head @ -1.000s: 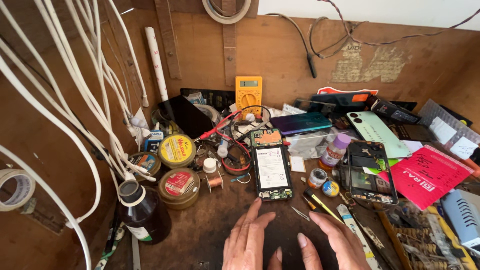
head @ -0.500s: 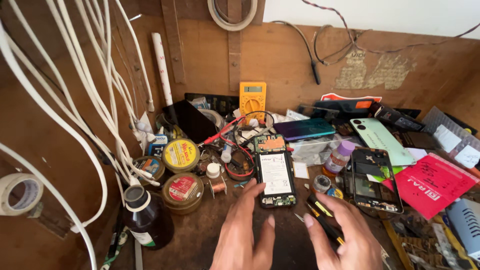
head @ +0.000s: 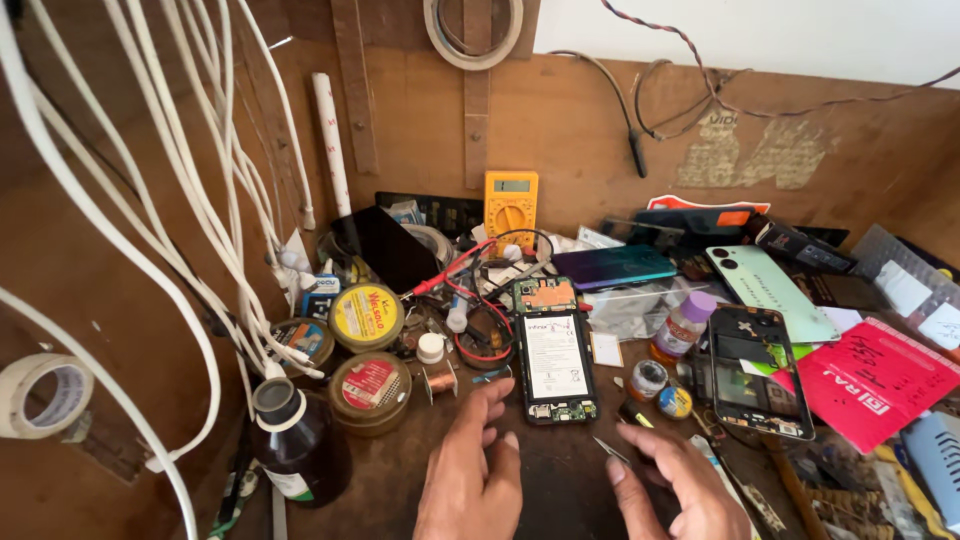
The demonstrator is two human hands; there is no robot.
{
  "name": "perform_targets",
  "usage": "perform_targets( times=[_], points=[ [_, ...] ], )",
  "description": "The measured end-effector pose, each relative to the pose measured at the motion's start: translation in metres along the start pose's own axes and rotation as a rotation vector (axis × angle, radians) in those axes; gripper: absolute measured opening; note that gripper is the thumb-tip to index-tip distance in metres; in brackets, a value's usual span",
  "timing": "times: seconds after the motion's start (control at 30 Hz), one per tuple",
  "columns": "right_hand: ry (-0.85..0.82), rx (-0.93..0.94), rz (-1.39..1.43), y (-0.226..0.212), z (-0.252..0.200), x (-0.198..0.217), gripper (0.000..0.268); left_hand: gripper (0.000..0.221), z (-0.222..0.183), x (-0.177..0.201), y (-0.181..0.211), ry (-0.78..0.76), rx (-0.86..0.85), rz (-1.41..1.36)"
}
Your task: The person tests a mobile phone battery using multimeter probes and then handles small electronic components by hand at a repair bench.
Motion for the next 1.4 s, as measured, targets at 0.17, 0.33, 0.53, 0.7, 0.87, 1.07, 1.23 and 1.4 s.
perform_targets(
  times=[0.17,0.33,0.53,0.7,0.87,1.07,1.23,1.4],
  points=[
    [-0.007,0.068,-0.146,0.009,-0.005,-0.004,0.038,0.061,-0.011,-0.004,-0.01,0.036,-0.01,0.025],
    [-0.031,0.084,-0.178,0.026,-0.011,-0.004,0.037,0.061,-0.029,-0.007,-0.025,0.134,-0.176,0.151],
    [0.003,0.177,-0.208,0.036,-0.012,-0.013,0.038,0.065,-0.029,-0.022,-0.043,0.112,-0.159,0.151],
    [0.002,0.22,-0.179,0.042,-0.011,-0.018,0.038,0.06,-0.022,-0.012,-0.035,0.085,-0.276,0.194],
    [0.075,0.309,-0.214,0.062,-0.01,-0.038,0.043,0.044,-0.012,0.009,0.005,0.101,-0.314,0.264],
    [0.259,0.428,-0.223,0.05,-0.026,-0.052,0.048,0.033,0.007,0.022,0.038,0.132,-0.345,0.422],
    [0.233,0.352,-0.247,0.046,-0.03,-0.047,0.051,0.022,0.045,0.018,0.042,0.019,-0.205,0.743],
    [0.23,0.351,-0.265,0.066,-0.024,-0.055,0.048,0.023,0.08,0.03,0.047,0.367,-0.44,0.812]
  ],
)
Point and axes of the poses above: each hand's wrist, its own z-axis towards the middle knuckle, its own x-axis out of the back of the hand, y = z × x, the point moved 1 cm from there along z, towards the middle knuckle, and after that the axes turned 14 degrees about -y, right-handed, at the moved point
